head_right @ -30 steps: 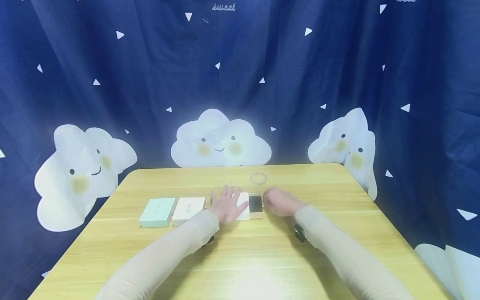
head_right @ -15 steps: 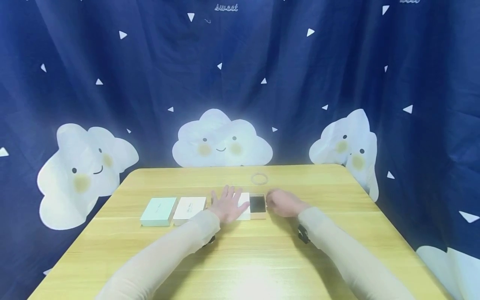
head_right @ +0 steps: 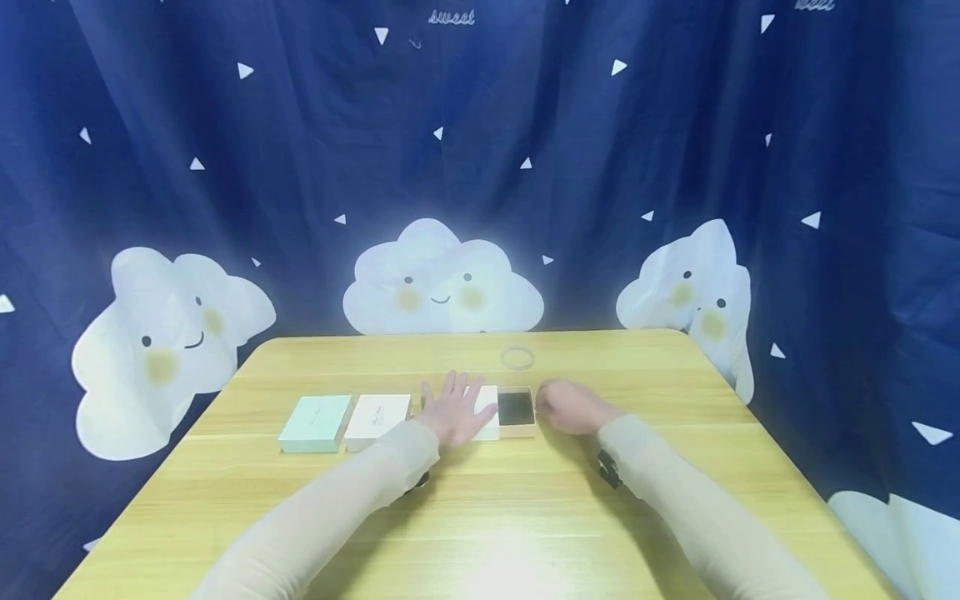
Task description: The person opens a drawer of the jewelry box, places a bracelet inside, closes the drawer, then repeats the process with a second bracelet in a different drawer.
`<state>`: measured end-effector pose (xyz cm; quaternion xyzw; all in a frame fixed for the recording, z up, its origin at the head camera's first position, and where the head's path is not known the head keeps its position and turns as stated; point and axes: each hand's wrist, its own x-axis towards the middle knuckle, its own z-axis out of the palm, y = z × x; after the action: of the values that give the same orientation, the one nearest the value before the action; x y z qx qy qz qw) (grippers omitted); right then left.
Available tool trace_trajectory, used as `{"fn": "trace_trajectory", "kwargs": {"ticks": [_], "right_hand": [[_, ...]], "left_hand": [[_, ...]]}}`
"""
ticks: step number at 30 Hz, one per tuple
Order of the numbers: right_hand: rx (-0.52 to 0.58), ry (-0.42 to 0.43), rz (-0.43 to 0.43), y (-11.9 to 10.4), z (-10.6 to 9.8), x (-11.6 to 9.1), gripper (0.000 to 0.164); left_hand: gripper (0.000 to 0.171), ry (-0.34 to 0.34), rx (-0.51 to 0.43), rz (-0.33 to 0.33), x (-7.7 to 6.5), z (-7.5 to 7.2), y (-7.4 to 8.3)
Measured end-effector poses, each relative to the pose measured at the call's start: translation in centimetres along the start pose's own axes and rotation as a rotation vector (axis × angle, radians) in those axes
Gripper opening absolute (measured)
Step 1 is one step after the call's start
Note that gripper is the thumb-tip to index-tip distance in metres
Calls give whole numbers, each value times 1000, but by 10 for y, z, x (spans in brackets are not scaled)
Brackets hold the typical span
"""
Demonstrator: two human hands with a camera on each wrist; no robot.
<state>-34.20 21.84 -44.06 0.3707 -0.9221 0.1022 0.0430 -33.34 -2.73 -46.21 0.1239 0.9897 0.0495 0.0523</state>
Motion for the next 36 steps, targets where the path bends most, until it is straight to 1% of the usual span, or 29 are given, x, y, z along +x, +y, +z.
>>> {"fn": "trace_trajectory", "kwargs": {"ticks": [5,8,14,18,26,30,36], "right_hand": [[18,-26,43,-2,-7,-1,11],[39,-48,77,-3,-14,0,10],[2,-45,68,1,-25,8,12],[-10,-41,64,5,-29,16,12],[-64,-59,69,9,-35,38,18],[-64,-89,92,9,-37,52,26],[-55,-128,131,12,-38,68,37]], "left_hand": [[75,17,4,5,-4,-3,1],[75,17,6,4,-4,-2,1],[75,29,10,-3,-1,0,1],[75,29,-2,-3,0,2,0],[78,28,-10,-1,-5,-3,1],[79,14,-3,-7,-5,-2,1],[77,32,7,-7,-6,-1,1]]}}
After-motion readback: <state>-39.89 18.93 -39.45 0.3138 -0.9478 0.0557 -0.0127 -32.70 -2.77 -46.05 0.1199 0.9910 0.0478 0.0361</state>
